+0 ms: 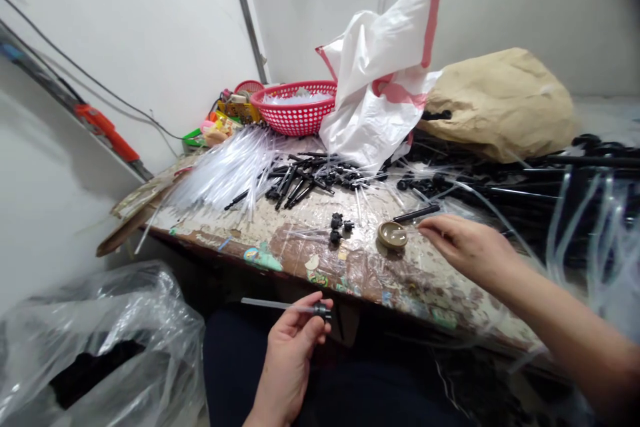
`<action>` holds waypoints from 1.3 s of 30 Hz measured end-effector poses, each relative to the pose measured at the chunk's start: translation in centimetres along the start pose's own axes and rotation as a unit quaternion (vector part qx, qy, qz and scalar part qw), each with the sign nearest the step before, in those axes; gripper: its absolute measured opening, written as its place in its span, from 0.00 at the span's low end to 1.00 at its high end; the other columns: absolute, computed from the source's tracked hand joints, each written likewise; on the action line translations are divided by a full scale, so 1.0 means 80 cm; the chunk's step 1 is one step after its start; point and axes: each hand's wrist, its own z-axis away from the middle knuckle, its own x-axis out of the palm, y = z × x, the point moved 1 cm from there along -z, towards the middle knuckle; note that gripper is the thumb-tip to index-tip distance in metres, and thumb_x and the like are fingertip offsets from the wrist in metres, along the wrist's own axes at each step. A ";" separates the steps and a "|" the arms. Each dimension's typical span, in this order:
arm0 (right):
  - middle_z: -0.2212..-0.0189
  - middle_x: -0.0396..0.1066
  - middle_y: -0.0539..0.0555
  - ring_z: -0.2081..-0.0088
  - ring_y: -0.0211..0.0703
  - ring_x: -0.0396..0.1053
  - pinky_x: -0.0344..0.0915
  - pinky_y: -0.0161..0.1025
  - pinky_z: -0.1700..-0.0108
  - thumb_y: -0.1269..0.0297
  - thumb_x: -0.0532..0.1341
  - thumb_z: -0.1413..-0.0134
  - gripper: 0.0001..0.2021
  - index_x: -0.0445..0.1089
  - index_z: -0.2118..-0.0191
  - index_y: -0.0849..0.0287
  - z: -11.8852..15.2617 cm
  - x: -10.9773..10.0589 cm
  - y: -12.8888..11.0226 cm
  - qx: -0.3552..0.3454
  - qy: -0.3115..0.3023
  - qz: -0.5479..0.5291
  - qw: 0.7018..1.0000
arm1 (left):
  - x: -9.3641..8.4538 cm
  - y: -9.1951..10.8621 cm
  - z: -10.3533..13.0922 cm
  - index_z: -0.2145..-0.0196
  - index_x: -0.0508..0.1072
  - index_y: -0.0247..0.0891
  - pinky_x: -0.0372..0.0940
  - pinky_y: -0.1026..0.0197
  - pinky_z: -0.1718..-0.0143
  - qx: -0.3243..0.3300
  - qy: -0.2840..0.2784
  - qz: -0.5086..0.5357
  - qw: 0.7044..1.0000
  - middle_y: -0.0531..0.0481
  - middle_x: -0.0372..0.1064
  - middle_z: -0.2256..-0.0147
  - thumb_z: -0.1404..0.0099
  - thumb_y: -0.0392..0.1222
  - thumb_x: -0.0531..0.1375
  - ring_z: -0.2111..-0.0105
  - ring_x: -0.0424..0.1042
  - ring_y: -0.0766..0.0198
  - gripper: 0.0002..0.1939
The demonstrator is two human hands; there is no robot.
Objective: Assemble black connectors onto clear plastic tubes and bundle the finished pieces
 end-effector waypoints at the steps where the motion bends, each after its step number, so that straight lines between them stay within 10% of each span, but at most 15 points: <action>1: 0.66 0.74 0.54 0.67 0.44 0.71 0.64 0.36 0.69 0.60 0.52 0.42 0.13 0.71 0.63 0.58 0.003 -0.003 -0.008 0.002 -0.007 -0.050 0.999 | 0.000 0.001 0.001 0.63 0.78 0.37 0.63 0.69 0.74 -0.003 -0.003 0.019 1.000 0.44 0.77 0.64 0.55 0.38 0.71 0.75 0.70 0.70 0.18; 12: 0.67 0.75 0.52 0.67 0.38 0.72 0.68 0.32 0.65 0.64 0.54 0.42 0.10 0.73 0.61 0.55 0.043 0.022 -0.148 -0.093 -0.137 -0.373 0.913 | -0.002 0.006 0.007 0.62 0.76 0.33 0.64 0.72 0.76 0.016 0.000 0.140 0.990 0.45 0.75 0.67 0.51 0.43 0.69 0.76 0.70 0.72 0.18; 39: 0.72 0.70 0.52 0.72 0.36 0.69 0.65 0.32 0.69 0.67 0.49 0.38 0.13 0.72 0.62 0.56 0.058 0.030 -0.168 -0.178 -0.134 -0.247 0.943 | -0.010 0.011 0.021 0.64 0.78 0.36 0.65 0.67 0.73 0.021 -0.057 0.029 0.998 0.44 0.77 0.65 0.54 0.36 0.70 0.74 0.72 0.67 0.16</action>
